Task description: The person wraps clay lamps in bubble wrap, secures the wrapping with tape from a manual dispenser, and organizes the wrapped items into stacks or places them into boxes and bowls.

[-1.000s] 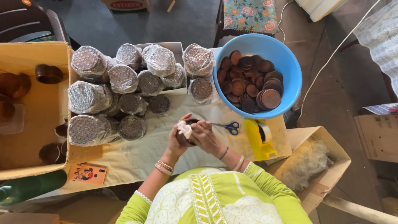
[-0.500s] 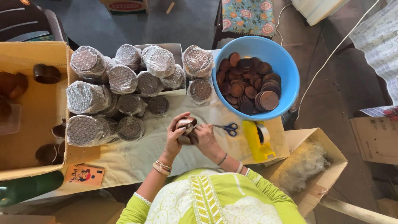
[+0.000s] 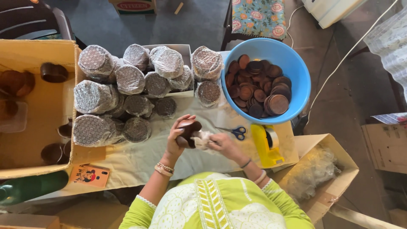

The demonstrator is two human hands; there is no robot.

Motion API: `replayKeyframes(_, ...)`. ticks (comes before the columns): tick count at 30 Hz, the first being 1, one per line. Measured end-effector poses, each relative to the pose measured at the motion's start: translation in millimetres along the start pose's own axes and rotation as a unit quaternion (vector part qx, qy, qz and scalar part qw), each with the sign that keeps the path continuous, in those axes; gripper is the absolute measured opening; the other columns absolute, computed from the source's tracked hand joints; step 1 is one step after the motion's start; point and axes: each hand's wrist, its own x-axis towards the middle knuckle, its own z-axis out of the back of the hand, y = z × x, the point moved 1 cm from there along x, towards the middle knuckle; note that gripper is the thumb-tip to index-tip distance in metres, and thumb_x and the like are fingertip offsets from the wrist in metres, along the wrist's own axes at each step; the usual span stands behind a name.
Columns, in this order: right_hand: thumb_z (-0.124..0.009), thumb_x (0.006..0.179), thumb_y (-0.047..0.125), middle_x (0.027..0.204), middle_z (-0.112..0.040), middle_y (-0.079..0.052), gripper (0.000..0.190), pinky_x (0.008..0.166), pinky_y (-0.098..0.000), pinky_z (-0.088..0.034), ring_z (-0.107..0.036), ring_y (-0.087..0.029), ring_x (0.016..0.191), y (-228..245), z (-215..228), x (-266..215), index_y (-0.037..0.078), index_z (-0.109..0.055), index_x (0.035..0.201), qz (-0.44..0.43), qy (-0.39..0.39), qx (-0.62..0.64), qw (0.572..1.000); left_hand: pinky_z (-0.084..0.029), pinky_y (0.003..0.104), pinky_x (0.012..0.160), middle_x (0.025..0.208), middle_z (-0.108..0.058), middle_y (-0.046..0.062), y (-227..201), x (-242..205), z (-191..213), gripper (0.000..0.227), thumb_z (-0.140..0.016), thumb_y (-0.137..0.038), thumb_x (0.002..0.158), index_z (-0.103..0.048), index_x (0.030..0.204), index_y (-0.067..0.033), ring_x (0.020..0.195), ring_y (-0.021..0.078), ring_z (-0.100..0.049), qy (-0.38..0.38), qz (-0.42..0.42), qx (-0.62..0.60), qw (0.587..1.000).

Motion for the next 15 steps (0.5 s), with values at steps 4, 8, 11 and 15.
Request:
replayKeyframes(4, -0.069, 0.09, 0.015, 0.082, -0.068, -0.008, 0.012, 0.073, -0.0348, -0.048, -0.06, -0.024, 0.076, -14.7, 17.8, -7.5, 0.004, -0.073, 0.089, 0.033, -0.119, -0.249, 0.961, -0.05, 0.043, 0.106, 0.144, -0.058, 0.021, 7.5, -3.5, 6.8, 0.066, -0.057, -0.025, 0.08, -0.051, 0.141, 0.0004, 0.126, 0.0319, -0.061, -0.015, 0.041, -0.002, 0.999)
replayKeyframes(8, -0.066, 0.097, 0.012, 0.109, -0.06, -0.012, 0.014, 0.093, -0.0405, -0.049, -0.06, -0.031, 0.102, 35.6, 2.9, 8.9, 0.003, -0.061, 0.107, 0.152, -0.226, -0.219, 0.937, -0.053, 0.04, 0.1, 0.139, -0.06, 0.016, 74.4, -2.7, 68.5, 0.057, -0.057, -0.028, 0.092, -0.05, 0.142, -0.0009, 0.122, 0.0281, -0.061, 0.005, 0.088, -0.021, 0.996)
replayKeyframes(11, -0.07, 0.092, 0.008, 0.135, -0.059, -0.011, 0.04, 0.111, -0.0422, -0.046, -0.057, -0.032, 0.127, 87.7, -13.4, 26.8, 0.005, -0.06, 0.13, 0.281, -0.109, -0.301, 0.905, -0.055, 0.038, 0.095, 0.133, -0.061, 0.01, 115.1, -4.9, 108.4, 0.052, -0.056, -0.035, 0.104, -0.05, 0.145, -0.0041, 0.116, 0.0228, -0.062, 0.001, 0.113, -0.062, 0.992)
replayKeyframes(15, -0.073, 0.084, 0.0, 0.137, -0.064, -0.01, 0.057, 0.114, -0.0396, -0.049, -0.061, -0.029, 0.129, 82.9, -18.0, 36.1, 0.008, -0.06, 0.139, 0.297, -0.081, -0.355, 0.883, -0.057, 0.037, 0.09, 0.123, -0.064, 0.005, 117.3, -6.3, 102.5, 0.049, -0.05, -0.04, 0.103, -0.048, 0.142, -0.0116, 0.109, 0.0203, -0.066, -0.019, 0.088, -0.004, 0.996)
